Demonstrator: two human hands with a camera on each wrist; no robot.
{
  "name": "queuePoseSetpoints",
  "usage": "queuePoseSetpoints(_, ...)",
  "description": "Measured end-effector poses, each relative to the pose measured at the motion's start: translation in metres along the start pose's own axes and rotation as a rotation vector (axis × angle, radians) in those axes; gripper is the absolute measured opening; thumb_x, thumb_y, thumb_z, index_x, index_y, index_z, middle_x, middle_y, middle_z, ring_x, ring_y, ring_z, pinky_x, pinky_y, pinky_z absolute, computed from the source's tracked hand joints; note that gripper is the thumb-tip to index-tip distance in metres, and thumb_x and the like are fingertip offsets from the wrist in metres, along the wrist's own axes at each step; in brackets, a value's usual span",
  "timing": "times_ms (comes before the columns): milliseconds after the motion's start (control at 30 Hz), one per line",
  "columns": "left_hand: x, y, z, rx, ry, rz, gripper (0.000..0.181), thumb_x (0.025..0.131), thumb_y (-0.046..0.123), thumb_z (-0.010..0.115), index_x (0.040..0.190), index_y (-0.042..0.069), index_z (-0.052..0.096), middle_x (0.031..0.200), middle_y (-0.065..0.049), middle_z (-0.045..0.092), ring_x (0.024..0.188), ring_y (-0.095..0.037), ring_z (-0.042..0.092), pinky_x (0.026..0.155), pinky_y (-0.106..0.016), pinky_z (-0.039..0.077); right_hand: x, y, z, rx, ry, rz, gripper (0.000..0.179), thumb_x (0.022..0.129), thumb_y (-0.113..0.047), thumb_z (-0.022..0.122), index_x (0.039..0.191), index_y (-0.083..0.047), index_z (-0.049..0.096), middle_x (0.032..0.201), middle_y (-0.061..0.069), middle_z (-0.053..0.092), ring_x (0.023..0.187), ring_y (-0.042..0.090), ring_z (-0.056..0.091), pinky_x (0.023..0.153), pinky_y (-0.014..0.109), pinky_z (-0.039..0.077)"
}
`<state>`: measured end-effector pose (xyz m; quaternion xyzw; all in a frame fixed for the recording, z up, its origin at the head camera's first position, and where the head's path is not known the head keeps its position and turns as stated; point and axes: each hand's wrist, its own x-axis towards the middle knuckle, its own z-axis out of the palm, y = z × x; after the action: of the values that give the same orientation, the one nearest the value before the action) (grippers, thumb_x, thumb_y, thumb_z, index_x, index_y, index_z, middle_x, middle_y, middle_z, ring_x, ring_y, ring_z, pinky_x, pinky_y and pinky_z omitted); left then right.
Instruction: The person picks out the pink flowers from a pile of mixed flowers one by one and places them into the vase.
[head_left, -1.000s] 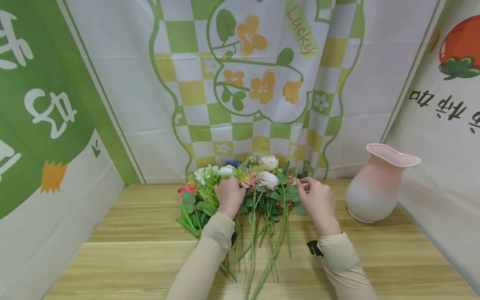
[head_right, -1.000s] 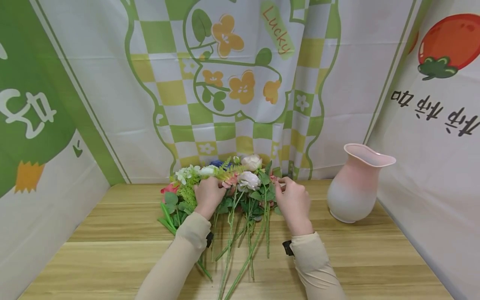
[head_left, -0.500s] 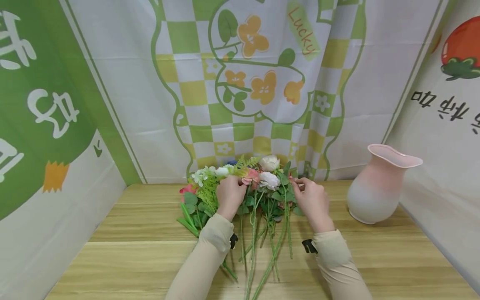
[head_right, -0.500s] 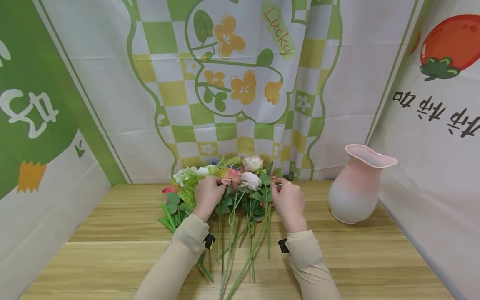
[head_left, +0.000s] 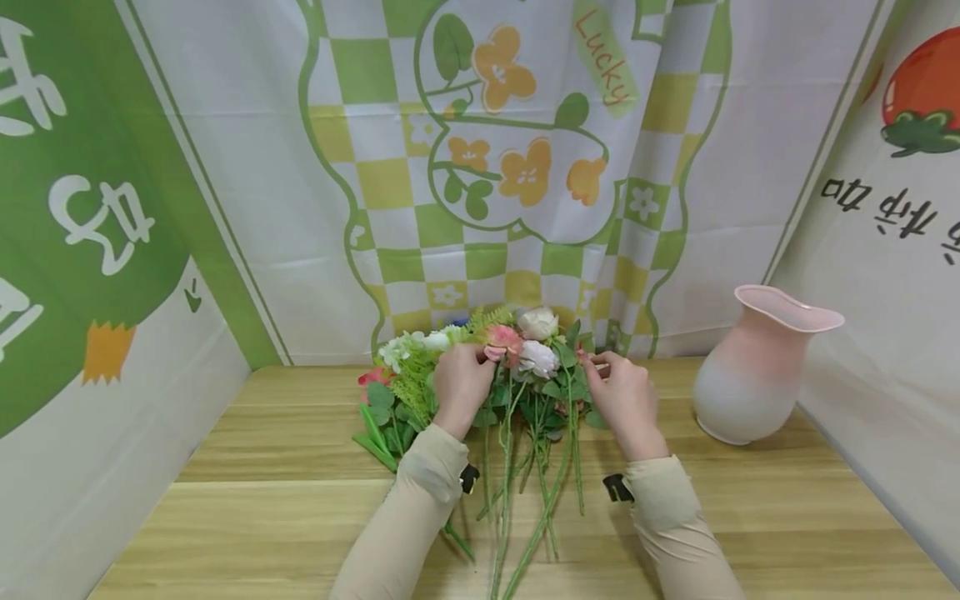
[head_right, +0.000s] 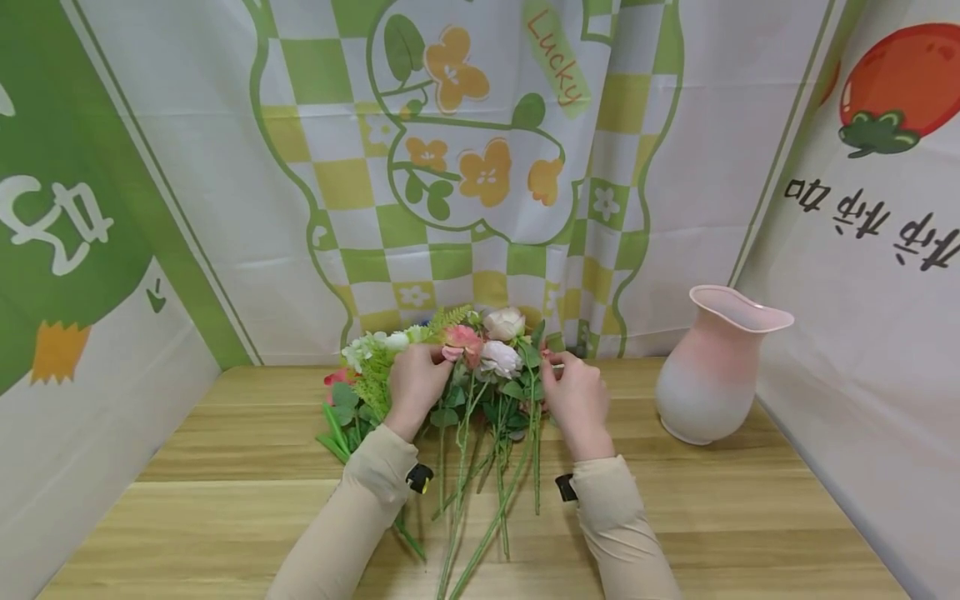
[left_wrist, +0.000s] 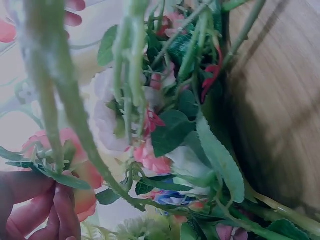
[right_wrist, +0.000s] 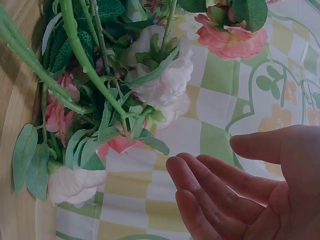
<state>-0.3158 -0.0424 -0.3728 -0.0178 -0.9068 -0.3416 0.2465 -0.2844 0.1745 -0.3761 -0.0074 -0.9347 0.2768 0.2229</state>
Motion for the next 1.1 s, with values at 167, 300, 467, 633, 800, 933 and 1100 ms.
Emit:
queuePoseSetpoints(167, 0.000, 0.006, -0.003, -0.045, 0.028, 0.032, 0.025, 0.084, 0.019, 0.067, 0.059, 0.016, 0.068, 0.050, 0.003, 0.056, 0.042, -0.013, 0.040, 0.039, -0.024, 0.025, 0.001, -0.001, 0.000, 0.016, 0.004, 0.014, 0.037, 0.095, -0.042, 0.052, 0.106, -0.012, 0.071, 0.090, 0.010, 0.074, 0.072, 0.028, 0.068, 0.050, 0.037, 0.050)
queuePoseSetpoints(300, 0.001, 0.011, -0.007, -0.108, 0.032, 0.047, 0.025, 0.085, 0.019, 0.066, 0.060, 0.014, 0.069, 0.049, 0.002, 0.056, 0.040, -0.012, 0.038, 0.040, -0.024, 0.024, 0.003, -0.003, 0.000, 0.033, 0.012, 0.025, 0.035, 0.095, -0.041, 0.053, 0.105, -0.013, 0.071, 0.089, 0.009, 0.074, 0.072, 0.028, 0.068, 0.050, 0.037, 0.050)
queuePoseSetpoints(467, 0.002, 0.021, -0.012, -0.150, 0.044, 0.045, 0.021, 0.084, 0.018, 0.067, 0.064, 0.012, 0.072, 0.055, 0.000, 0.062, 0.043, -0.011, 0.042, 0.042, -0.024, 0.028, 0.003, -0.006, -0.002, 0.057, 0.004, 0.027, 0.036, 0.095, -0.041, 0.052, 0.106, -0.012, 0.070, 0.090, 0.010, 0.073, 0.073, 0.026, 0.069, 0.051, 0.037, 0.051)
queuePoseSetpoints(633, 0.003, 0.033, -0.017, -0.218, 0.033, 0.063, 0.023, 0.086, 0.018, 0.067, 0.065, 0.012, 0.071, 0.057, -0.002, 0.064, 0.044, -0.013, 0.048, 0.043, -0.024, 0.032, 0.002, -0.009, -0.005, 0.076, 0.019, 0.018, 0.036, 0.095, -0.042, 0.053, 0.105, -0.012, 0.070, 0.089, 0.010, 0.073, 0.072, 0.025, 0.069, 0.049, 0.035, 0.050)
queuePoseSetpoints(800, 0.002, 0.040, -0.021, -0.274, 0.030, 0.053, 0.019, 0.087, 0.018, 0.067, 0.070, 0.012, 0.074, 0.062, -0.001, 0.069, 0.046, -0.010, 0.052, 0.045, -0.023, 0.037, 0.002, -0.014, -0.008, 0.096, 0.016, 0.016, 0.037, 0.094, -0.043, 0.053, 0.105, -0.012, 0.071, 0.089, 0.009, 0.074, 0.072, 0.023, 0.069, 0.053, 0.036, 0.051)
queuePoseSetpoints(933, 0.000, 0.044, -0.025, -0.304, 0.062, 0.055, 0.014, 0.087, 0.017, 0.067, 0.078, 0.011, 0.076, 0.069, -0.003, 0.072, 0.050, -0.012, 0.056, 0.046, -0.025, 0.040, 0.002, -0.017, -0.009, 0.112, 0.021, 0.016, 0.039, 0.094, -0.046, 0.053, 0.105, -0.012, 0.071, 0.089, 0.009, 0.074, 0.073, 0.023, 0.069, 0.055, 0.037, 0.052)
queuePoseSetpoints(1100, -0.001, 0.046, -0.027, -0.349, 0.110, 0.073, 0.012, 0.087, 0.016, 0.067, 0.085, 0.009, 0.076, 0.074, -0.005, 0.073, 0.054, -0.013, 0.059, 0.048, -0.026, 0.044, 0.002, -0.019, -0.011, 0.135, 0.037, 0.001, 0.042, 0.094, -0.048, 0.052, 0.105, -0.012, 0.071, 0.090, 0.009, 0.073, 0.073, 0.022, 0.070, 0.057, 0.038, 0.054)
